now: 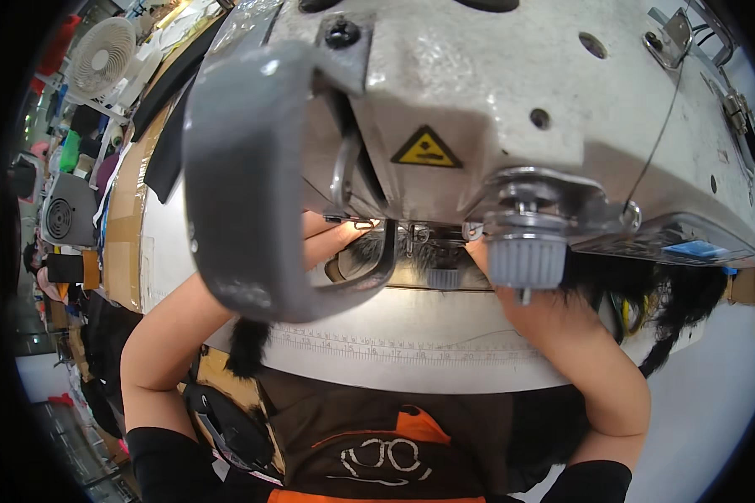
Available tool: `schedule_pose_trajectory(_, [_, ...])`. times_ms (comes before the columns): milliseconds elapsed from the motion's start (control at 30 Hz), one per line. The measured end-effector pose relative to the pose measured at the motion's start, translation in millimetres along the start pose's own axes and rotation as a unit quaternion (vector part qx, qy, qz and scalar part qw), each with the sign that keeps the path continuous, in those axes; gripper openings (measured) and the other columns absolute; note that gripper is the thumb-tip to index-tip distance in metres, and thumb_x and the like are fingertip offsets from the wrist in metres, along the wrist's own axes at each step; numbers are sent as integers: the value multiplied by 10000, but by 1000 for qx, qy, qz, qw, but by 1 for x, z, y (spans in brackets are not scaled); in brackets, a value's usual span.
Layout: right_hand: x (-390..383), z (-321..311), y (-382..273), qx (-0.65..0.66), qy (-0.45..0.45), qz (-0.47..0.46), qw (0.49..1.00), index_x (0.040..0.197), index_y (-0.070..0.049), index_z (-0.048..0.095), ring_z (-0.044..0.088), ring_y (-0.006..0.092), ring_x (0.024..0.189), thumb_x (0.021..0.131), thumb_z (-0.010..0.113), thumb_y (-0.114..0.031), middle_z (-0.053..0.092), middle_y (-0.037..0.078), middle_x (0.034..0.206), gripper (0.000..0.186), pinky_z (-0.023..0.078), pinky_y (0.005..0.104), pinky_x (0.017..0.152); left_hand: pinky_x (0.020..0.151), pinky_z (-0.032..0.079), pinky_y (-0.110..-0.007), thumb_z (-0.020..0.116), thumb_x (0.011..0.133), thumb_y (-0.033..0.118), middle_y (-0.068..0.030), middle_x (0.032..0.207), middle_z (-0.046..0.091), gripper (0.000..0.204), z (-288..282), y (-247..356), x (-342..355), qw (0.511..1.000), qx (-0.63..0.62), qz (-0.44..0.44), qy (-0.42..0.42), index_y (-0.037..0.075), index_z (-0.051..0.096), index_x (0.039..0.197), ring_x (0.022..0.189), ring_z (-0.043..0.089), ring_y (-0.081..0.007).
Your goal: Sewing a piece of black fur trim onto a black fabric garment using an industrial sewing machine.
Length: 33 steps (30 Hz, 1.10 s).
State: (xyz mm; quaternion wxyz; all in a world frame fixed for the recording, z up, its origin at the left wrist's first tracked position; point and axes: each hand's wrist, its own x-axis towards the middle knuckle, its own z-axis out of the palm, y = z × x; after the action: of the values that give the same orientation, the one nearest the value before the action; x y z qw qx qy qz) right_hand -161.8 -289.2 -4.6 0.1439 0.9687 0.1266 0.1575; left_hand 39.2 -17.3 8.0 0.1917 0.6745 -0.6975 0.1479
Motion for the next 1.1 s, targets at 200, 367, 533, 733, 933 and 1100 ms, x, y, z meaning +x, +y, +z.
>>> schedule_pose_trajectory(200, [6, 7, 3, 96, 47, 17, 994, 1059, 5, 718, 708, 268, 781, 940, 659, -153, 720, 139, 871, 206, 585, 447, 758, 768, 505, -325, 657, 821, 110, 20, 1205, 695, 409, 14, -3, -7, 996, -58, -38, -51, 92, 715, 1225, 881, 582, -189])
schedule_pose_trajectory(367, [17, 4, 6, 152, 129, 46, 979, 1008, -24, 717, 688, 289, 688, 955, 654, -182, 671, 132, 744, 178, 578, 449, 714, 820, 503, -337, 660, 815, 125, 36, 1148, 693, 352, 33, -10, -8, 995, -96, -40, -3, 130, 724, 1161, 940, 589, -188])
schedule_pose_trajectory(533, [7, -5, 8, 43, 40, 38, 998, 935, -78, 719, 701, 290, 724, 932, 644, -164, 687, 121, 810, 115, 561, 457, 679, 812, 487, -331, 665, 804, 148, 37, 985, 643, 246, 23, -9, 0, 998, -47, -6, -31, 136, 703, 1047, 963, 592, -194])
schedule_pose_trajectory(733, [-7, 0, -2, 247, -7, 202, 948, 970, -90, 738, 728, 338, 926, 883, 675, -202, 735, 140, 987, 155, 561, 493, 804, 792, 464, -330, 673, 790, 154, 23, 887, 610, 189, 31, -8, 2, 998, -15, -4, -60, 130, 684, 977, 950, 598, -199])
schedule_pose_trajectory(933, [-9, 4, 0, -4, -3, 66, 998, 970, -70, 731, 723, 363, 928, 848, 719, -244, 736, 141, 996, 213, 550, 500, 790, 782, 445, -333, 679, 784, 150, 14, 845, 602, 165, 26, -7, 2, 999, -1, -6, -52, 122, 675, 947, 932, 601, -199])
schedule_pose_trajectory(1100, [-7, -4, 3, -18, -40, 67, 997, 970, -65, 720, 707, 356, 852, 856, 716, -280, 714, 138, 927, 243, 545, 497, 733, 793, 432, -333, 678, 797, 144, 21, 833, 600, 138, 28, -6, 2, 1000, 16, -5, -26, 123, 663, 932, 935, 596, -193])
